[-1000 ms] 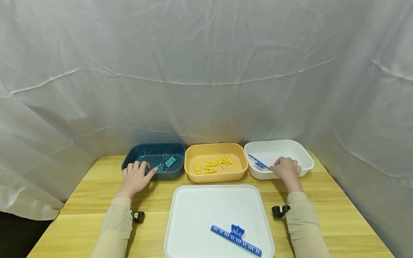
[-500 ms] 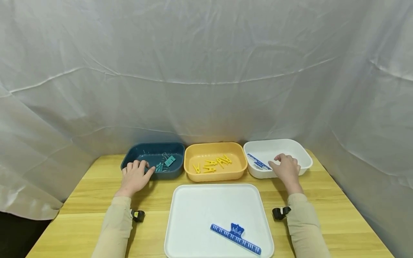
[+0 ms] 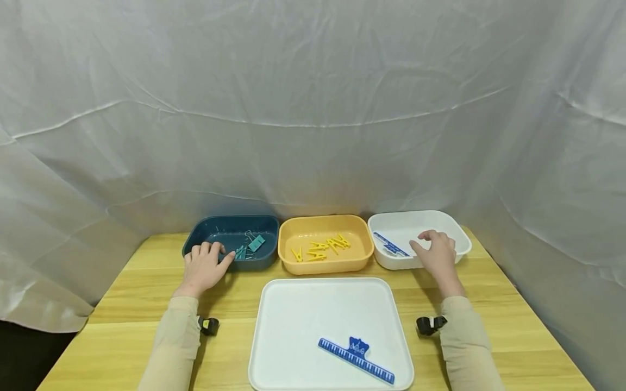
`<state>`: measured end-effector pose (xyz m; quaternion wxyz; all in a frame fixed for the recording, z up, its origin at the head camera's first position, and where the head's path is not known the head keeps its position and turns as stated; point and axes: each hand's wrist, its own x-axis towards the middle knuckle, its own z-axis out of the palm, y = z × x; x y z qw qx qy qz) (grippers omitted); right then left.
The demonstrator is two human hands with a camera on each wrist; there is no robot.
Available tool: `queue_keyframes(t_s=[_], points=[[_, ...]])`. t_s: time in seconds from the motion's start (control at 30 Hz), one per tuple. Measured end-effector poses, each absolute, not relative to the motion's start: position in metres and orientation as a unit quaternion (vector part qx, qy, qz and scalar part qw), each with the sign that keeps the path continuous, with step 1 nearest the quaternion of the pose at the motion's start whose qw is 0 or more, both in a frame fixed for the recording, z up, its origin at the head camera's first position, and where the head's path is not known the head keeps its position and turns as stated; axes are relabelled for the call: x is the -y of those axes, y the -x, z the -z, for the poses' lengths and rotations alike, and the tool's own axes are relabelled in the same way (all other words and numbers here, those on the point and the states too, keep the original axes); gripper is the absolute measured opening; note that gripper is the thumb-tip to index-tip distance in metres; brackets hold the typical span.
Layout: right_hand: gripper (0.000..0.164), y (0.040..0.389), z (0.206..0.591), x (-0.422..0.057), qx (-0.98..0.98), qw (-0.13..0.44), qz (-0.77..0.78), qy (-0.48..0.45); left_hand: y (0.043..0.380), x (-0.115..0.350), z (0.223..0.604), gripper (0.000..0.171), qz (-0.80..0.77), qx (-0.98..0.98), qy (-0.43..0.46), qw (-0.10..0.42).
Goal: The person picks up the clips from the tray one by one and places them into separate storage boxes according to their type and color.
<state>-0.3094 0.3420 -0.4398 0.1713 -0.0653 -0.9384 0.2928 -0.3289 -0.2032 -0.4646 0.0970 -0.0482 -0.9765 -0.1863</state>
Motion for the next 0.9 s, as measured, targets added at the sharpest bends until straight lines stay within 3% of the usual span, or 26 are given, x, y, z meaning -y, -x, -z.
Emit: queue_keyframes(t_s=[0.53,0.9], points=[[0.038,0.297,0.416,-0.34,0.927,0.205,-0.314,0.012,0.328,0.205,0.462,0.044,0.185,0.976,0.05,0.098],[0.037,0.28,0.403,-0.333,0.936,0.195,-0.294,-0.027,0.328,0.204,0.466,0.046,0.19,0.976,0.049,0.096]])
